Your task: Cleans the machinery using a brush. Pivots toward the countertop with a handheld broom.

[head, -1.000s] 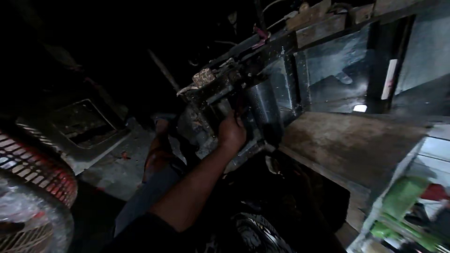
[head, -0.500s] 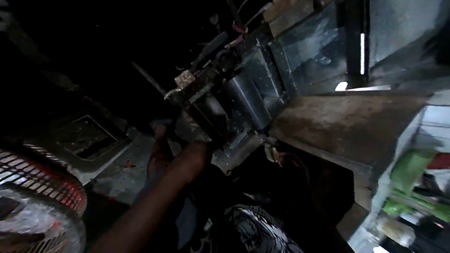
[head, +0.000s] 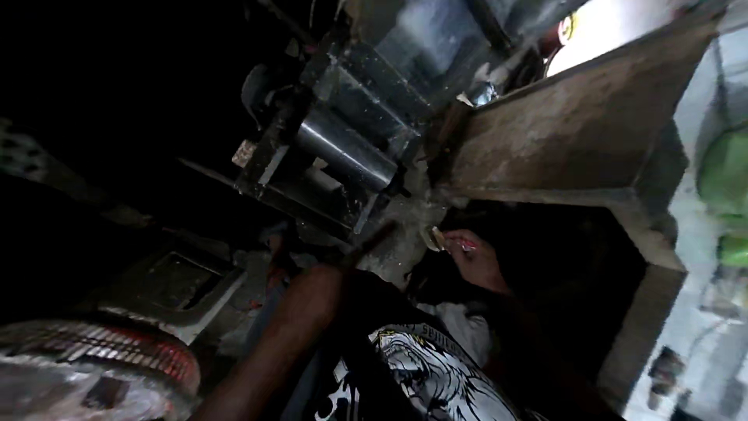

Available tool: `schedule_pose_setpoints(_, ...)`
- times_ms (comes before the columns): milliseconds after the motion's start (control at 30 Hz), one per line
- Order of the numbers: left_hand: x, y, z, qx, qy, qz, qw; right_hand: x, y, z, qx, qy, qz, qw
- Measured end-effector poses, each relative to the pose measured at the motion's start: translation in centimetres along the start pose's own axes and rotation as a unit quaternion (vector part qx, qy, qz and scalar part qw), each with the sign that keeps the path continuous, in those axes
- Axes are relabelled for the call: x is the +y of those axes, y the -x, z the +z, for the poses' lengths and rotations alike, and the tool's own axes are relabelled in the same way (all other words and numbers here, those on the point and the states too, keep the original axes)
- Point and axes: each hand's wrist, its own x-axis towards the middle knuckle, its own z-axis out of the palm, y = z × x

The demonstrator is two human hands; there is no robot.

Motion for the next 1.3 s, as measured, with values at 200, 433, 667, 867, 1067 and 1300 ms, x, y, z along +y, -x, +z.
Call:
schedule_pose_setpoints(200,8.8,-4.1,-1.7,-0.049,-0.13,-0.127,0.982,3.8,2.5,1.3,0.035,-0.032,0.019,0.999)
schedule_pose_setpoints(433,11.1,-0.1,-1.9,-0.074,-0.142,0.021,0.987,0.5,1.4,0.4,0.146,-0.277,-0.136,0.94)
schedule_pose_setpoints(667,4.7,2.6,-1.9,-0.066,-0.161,-0.085,0.981,-2.8,-5.1,1.7,-0.054,-0.015,-0.283,0.957)
schedule_pose_setpoints(867,2.7,3.9,-0.8,-0.076,-0.123,-0.138,0.98,-1.6,-4.3,-0.2,0.002,-0.025,-0.247,0.969)
schedule_pose_setpoints(1067,0.9,4.1,-0.8,-0.028,-0.111,-0.117,0.987,-3.6,-6.3,0.1,-0.084,0.062,-0.178,0.978)
schedule_pose_setpoints(1300,-0.4,4.8,-1.6,-0.049,-0.078,-0.204,0.975,-5.2,-11.0,-2.6,0.019,-0.119,-0.178,0.977)
